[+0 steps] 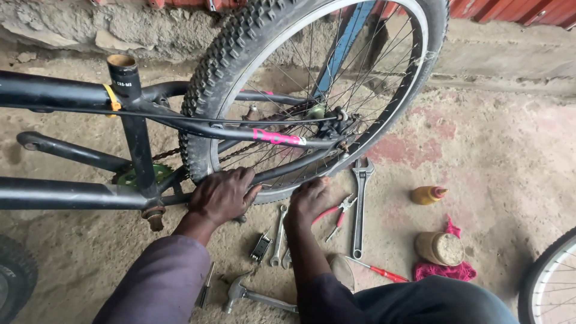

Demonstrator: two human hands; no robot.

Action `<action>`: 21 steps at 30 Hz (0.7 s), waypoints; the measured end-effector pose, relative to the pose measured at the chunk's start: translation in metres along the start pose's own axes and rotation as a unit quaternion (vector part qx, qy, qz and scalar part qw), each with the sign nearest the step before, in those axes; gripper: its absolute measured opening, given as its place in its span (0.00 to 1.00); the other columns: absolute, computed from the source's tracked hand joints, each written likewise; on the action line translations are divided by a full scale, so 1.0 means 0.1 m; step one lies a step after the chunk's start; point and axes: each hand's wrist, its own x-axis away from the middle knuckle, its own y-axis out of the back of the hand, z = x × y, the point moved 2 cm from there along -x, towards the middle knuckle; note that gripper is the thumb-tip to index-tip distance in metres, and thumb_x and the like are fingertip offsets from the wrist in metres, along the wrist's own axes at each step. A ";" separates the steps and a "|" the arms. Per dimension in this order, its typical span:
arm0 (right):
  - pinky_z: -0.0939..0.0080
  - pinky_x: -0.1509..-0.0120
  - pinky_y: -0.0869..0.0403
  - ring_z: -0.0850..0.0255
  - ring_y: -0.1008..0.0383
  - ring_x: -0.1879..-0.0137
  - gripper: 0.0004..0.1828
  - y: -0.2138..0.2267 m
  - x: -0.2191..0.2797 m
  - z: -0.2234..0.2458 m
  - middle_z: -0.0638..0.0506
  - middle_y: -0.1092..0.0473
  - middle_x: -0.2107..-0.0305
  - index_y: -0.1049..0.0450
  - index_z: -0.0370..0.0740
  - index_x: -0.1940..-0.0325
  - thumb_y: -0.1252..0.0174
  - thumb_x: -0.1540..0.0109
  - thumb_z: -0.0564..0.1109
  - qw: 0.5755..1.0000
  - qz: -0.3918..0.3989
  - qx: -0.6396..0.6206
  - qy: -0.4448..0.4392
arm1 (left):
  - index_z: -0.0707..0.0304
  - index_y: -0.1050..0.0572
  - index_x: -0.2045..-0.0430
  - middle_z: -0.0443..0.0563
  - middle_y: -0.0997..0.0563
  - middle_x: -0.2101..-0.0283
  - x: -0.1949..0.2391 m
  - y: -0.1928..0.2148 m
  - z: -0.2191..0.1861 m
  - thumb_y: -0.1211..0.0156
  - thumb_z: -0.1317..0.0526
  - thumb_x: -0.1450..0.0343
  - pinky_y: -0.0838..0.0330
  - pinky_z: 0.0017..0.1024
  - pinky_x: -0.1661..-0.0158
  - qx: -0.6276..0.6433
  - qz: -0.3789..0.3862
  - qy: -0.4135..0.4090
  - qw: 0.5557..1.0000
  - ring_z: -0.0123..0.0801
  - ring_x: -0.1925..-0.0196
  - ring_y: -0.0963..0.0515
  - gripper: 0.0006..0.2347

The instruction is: The person works on the rear wheel of a bicycle, using a wrench to tighten the axle nuts and a screwdriver to adjust the derailleur. They rotate the wheel to check the chain alignment and continue making adjustments to the rear hub area.

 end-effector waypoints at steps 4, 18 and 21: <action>0.71 0.87 0.40 0.68 0.44 0.88 0.19 0.00 -0.10 0.15 0.59 0.48 0.89 0.43 0.52 0.69 0.57 0.26 0.56 1.000 0.022 0.003 0.012 | 0.55 0.31 0.63 0.58 0.21 0.70 0.02 0.06 0.00 0.55 0.45 0.25 0.23 0.47 0.71 0.010 0.012 0.001 1.000 0.54 0.74 0.16 0.15; 0.55 0.78 0.28 0.54 0.31 0.82 0.22 -0.12 -0.25 0.25 0.55 0.45 0.83 0.39 0.45 0.64 0.67 0.25 0.59 0.970 0.150 -0.081 -0.171 | 0.55 0.31 0.63 0.57 0.20 0.71 0.02 0.17 -0.05 0.56 0.44 0.25 0.22 0.46 0.71 -0.008 0.002 0.002 1.000 0.53 0.74 0.16 0.15; 0.58 0.79 0.29 0.55 0.34 0.84 0.24 -0.15 -0.06 0.38 0.55 0.48 0.84 0.39 0.42 0.67 0.65 0.25 0.58 0.977 0.163 -0.035 -0.134 | 0.55 0.31 0.63 0.57 0.20 0.70 0.00 0.05 -0.01 0.56 0.44 0.25 0.22 0.45 0.71 0.007 0.001 0.001 1.000 0.53 0.74 0.16 0.15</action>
